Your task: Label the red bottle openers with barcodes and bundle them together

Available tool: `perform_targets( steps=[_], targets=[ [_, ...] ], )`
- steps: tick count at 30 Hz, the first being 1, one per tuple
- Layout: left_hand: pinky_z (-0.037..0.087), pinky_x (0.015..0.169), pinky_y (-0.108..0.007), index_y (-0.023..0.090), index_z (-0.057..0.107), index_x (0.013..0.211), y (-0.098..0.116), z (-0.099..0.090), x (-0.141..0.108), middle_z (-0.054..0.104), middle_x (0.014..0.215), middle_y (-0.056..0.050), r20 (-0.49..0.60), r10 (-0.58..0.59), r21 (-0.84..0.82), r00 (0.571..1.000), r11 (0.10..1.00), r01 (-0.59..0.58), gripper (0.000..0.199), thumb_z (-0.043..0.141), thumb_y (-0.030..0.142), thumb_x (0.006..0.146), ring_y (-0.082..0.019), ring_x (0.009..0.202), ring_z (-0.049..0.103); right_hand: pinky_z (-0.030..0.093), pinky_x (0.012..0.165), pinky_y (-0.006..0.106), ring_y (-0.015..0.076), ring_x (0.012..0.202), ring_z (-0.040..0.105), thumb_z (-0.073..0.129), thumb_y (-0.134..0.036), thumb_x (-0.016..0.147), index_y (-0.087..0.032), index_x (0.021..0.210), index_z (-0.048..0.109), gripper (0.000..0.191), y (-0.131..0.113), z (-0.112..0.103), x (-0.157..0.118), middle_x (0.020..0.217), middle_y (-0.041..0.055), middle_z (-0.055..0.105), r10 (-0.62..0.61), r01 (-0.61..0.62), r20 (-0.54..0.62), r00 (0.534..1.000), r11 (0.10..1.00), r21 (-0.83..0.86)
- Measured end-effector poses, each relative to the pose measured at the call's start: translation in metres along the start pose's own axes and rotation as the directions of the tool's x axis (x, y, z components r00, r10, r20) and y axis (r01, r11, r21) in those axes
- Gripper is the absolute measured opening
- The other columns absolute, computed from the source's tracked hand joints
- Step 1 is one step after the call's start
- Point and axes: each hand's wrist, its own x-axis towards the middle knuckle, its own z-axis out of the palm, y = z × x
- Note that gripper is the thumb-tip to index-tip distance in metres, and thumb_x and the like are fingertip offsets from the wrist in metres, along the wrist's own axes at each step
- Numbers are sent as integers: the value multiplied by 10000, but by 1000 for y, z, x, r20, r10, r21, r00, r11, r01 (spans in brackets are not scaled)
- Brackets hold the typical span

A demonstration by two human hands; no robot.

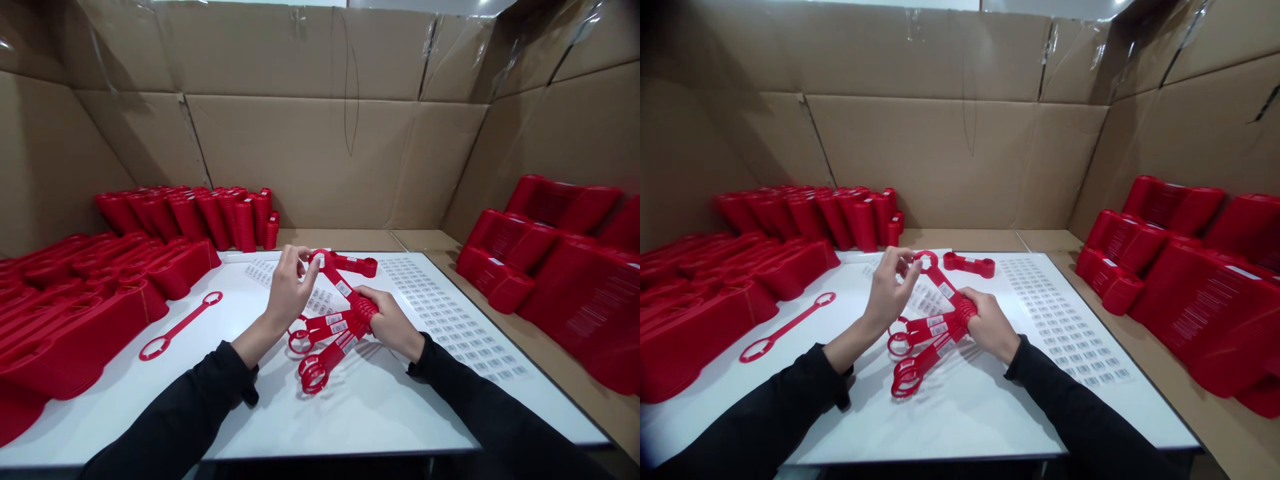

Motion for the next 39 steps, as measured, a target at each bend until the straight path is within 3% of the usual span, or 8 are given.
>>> perform_targets(
  steps=[4,10,14,18,22,26,33,39],
  targets=[
    [415,582,-228,185,470,909,4,0,-1,563,816,-2,66,-105,-97,992,989,111,63,454,178,849,-108,655,530,413,530,215,131,632,593,388,-51,646,-171,945,634,406,1,-4,1,908,22,688,25,-26,-38,999,999,-26],
    [367,577,-236,177,493,789,3,-1,-5,563,715,5,194,-65,13,979,998,64,134,402,84,755,-120,620,505,459,613,241,170,736,630,382,-54,634,-166,961,643,432,6,-7,4,863,25,697,17,-21,-85,996,999,-42],
    [304,533,-256,182,521,702,-3,1,-6,521,569,10,411,-145,225,900,973,55,232,371,245,867,-136,527,472,479,683,267,189,809,635,381,-44,624,-161,958,649,445,9,-8,4,925,48,694,11,-16,-66,998,997,-71],
    [373,587,-278,184,571,985,-18,6,-8,633,756,-40,526,-227,329,820,943,50,244,367,208,854,-183,658,570,478,673,266,186,788,632,373,-40,610,-164,946,654,456,10,-6,4,893,45,692,20,-27,-72,997,994,-103],
    [437,808,-323,174,575,1080,-33,7,-8,603,1103,-103,682,-32,200,731,969,-145,346,439,125,766,-229,984,557,454,567,233,157,655,614,369,-53,616,-172,915,646,425,14,-2,3,779,20,676,61,-67,-63,996,993,-94],
    [449,808,-333,171,630,983,-36,8,-7,648,988,-99,757,22,133,653,973,-186,257,426,183,828,-224,924,578,410,457,207,121,492,550,369,-59,612,-166,890,630,396,19,2,1,635,-6,627,136,-138,-31,990,989,-47],
    [452,785,-330,175,683,855,-33,10,-9,676,885,-94,771,-10,182,637,961,-206,218,479,146,785,-232,887,589,394,340,205,133,400,547,387,-73,611,-155,894,598,363,23,4,3,589,-9,601,288,-290,52,956,956,48],
    [441,782,-323,164,669,817,-31,10,-9,665,898,-101,766,-35,190,642,966,-175,218,473,106,744,-228,887,577,398,324,198,132,386,547,391,-67,598,-153,847,587,329,22,5,4,564,-15,588,284,-286,53,957,957,40]
  ],
)
